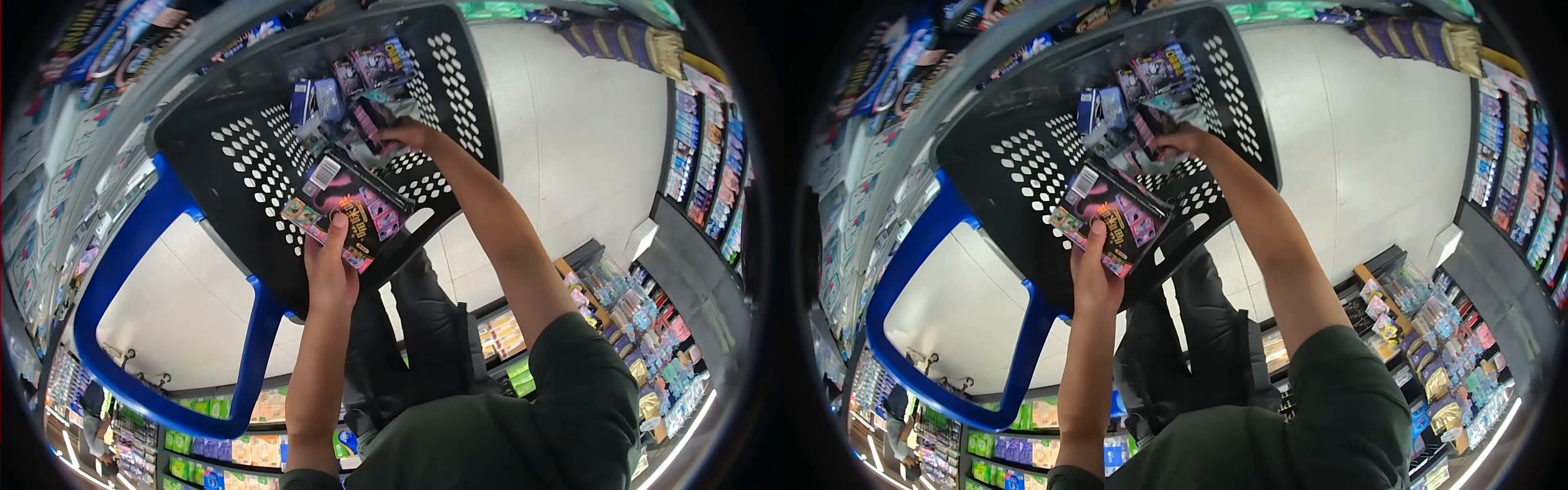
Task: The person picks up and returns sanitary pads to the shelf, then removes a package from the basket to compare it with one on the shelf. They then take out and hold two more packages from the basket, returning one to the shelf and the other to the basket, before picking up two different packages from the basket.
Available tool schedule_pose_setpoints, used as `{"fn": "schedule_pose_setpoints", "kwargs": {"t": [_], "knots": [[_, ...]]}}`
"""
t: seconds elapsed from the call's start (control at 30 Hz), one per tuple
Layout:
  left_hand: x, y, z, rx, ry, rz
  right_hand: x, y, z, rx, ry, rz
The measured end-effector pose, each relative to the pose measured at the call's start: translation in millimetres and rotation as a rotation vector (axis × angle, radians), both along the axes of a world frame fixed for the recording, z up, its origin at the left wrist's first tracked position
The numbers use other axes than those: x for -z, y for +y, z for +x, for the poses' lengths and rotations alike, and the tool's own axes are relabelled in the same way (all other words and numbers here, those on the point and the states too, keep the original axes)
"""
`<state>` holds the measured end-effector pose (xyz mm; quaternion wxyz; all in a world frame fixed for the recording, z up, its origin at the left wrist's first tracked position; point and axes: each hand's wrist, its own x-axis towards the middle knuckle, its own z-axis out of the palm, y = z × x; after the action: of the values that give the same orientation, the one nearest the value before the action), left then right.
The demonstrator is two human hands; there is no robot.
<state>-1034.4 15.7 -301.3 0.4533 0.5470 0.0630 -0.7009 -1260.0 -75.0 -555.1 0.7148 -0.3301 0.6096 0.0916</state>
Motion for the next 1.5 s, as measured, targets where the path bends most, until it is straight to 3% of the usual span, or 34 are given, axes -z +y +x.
{"fn": "schedule_pose_setpoints", "kwargs": {"t": [0.03, 0.1, 0.27, 0.37, 0.47, 0.53, 0.73, 0.83, 0.93, 1.03, 1.2, 1.27, 1.4, 1.5], "knots": [[0.1, 7.4, 1.3, 0.029, 0.014, -0.015, -41.0, -0.9, -0.5, 0.165, -0.182, 0.106], [-16.1, 9.5, -2.5, -0.052, 0.124, -0.041, -124.3, 8.6, -2.0, 0.387, -0.229, 0.060], [-50.1, 29.8, 5.8, -0.169, 0.382, -0.095, -226.2, 64.7, -31.8, 0.748, -0.719, 0.153], [-88.9, 33.9, 6.3, -0.163, 0.369, -0.183, -304.1, 88.8, -22.2, 0.716, -0.778, 0.033], [-134.2, 34.7, 6.9, -0.140, 0.432, -0.226, -356.1, 106.6, -5.2, 0.535, -0.553, -0.223], [-161.8, 35.5, 11.3, -0.185, 0.505, -0.218, -400.4, 106.7, 18.1, 0.526, -0.571, -0.313], [-220.4, 26.4, 41.5, -0.171, 0.661, -0.344, -470.5, 94.0, 52.8, 0.590, -0.705, -0.634], [-256.0, 18.8, 54.9, -0.162, 0.701, -0.429, -494.0, 83.7, 72.6, 0.593, -0.478, -0.745], [-264.7, 16.0, 66.9, -0.177, 0.765, -0.508, -504.3, 72.7, 85.7, 0.745, -0.666, -0.679], [-264.5, 21.0, 78.4, -0.205, 0.727, -0.483, -525.3, 65.3, 103.3, 0.744, -0.892, -0.253], [-275.5, 25.5, 117.2, -0.238, 0.685, -0.484, -551.9, 32.4, 131.0, 0.498, -0.936, 0.023], [-274.8, 29.6, 129.9, -0.247, 0.677, -0.531, -557.2, 14.7, 146.0, 0.580, -0.831, -0.049], [-263.5, 36.4, 152.4, -0.283, 0.612, -0.517, -573.6, -39.2, 181.0, 0.450, -0.612, -0.578], [-264.2, 40.8, 163.5, -0.329, 0.610, -0.489, -574.0, -81.6, 204.5, 0.024, -0.447, -1.257]]}}
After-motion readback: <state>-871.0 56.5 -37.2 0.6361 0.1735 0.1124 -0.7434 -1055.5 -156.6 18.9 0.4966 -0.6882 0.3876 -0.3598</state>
